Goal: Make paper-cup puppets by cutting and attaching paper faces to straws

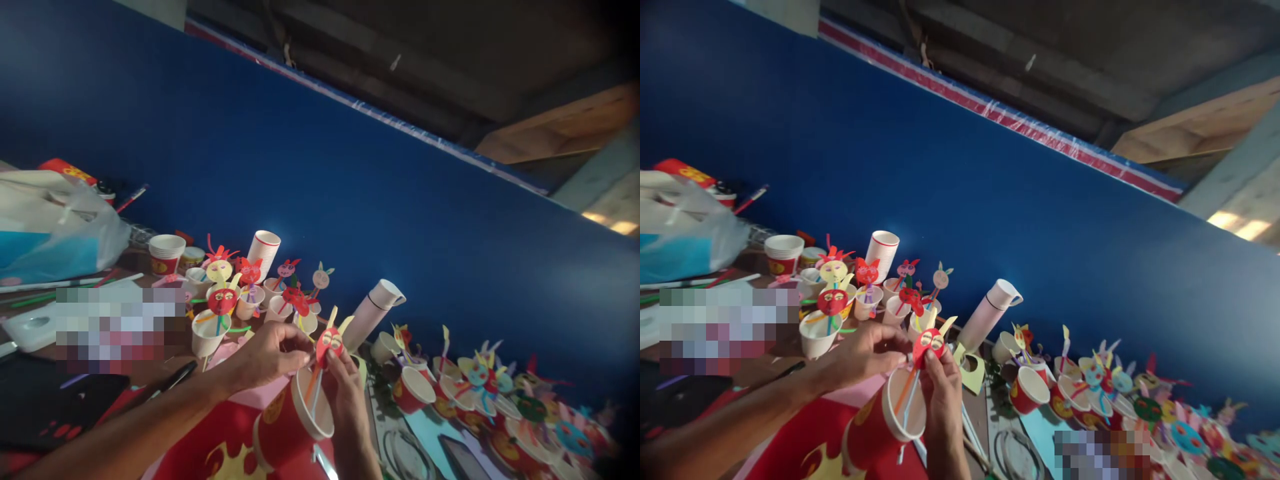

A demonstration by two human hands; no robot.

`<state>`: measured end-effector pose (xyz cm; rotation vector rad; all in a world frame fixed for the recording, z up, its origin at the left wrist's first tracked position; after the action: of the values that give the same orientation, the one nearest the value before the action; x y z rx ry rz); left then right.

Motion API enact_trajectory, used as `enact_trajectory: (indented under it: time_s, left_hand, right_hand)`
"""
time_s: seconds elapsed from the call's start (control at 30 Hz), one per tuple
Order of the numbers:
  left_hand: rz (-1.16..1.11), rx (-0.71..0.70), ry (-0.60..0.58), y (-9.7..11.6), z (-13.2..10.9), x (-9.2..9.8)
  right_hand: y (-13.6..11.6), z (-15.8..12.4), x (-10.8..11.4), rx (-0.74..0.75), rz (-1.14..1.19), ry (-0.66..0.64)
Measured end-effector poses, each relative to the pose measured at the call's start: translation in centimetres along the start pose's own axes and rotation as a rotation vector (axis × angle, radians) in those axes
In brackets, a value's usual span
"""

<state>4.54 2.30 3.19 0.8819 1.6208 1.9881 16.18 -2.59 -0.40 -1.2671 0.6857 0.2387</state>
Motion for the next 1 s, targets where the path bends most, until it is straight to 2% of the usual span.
enact_trajectory:
  time_s: [0.13, 0.3, 0.43, 0.57, 0.73, 0.87, 1.0]
  left_hand:
    - [0.138, -0.040, 0.053, 0.7, -0.3, 0.2]
    - [0.081, -0.064, 0.019, 1.1, -0.5, 0.1]
    - [0.138, -0.088, 0.011, 1.1, -0.5, 0.2]
    - [0.102, -0.057, -0.024, 1.0, -0.5, 0.1]
    - [0.041, 0.028, -0.019, 0.7, -0.4, 0.1]
    - [-0.007, 0.019, 0.011, 0.0, 0.0, -0.1]
    - [-0.032, -0.005, -0.029, -0.8, 0.4, -0.2]
  right_hand:
    - [0.5, -0.2, -0.3, -0.055, 0.105, -0.037]
    - [0.7, -0.3, 0.0, -0.033, 0.092, -0.020]
    - [0.6, -0.2, 0.1, -0.002, 0.046, -0.017]
    - [0.5, -0.2, 0.1, 0.027, -0.007, -0.008]
    - [0.4, -0.3, 0.0, 0.051, -0.037, -0.006]
    - [0.5, -0.5, 0.1, 0.060, -0.062, 0.009]
    - [0.7, -0.6, 0.1, 0.046, -0.081, 0.012]
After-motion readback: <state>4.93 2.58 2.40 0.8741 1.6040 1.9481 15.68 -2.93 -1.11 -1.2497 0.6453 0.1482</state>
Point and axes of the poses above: each hand's wrist, its own z-axis towards the middle knuckle, its own x-axis out of the back of the hand, y = z × x, the point moved 7 cm from there along z, towards the middle knuckle, and after that the axes turned 9 degrees about z, right-handed, at the moved point
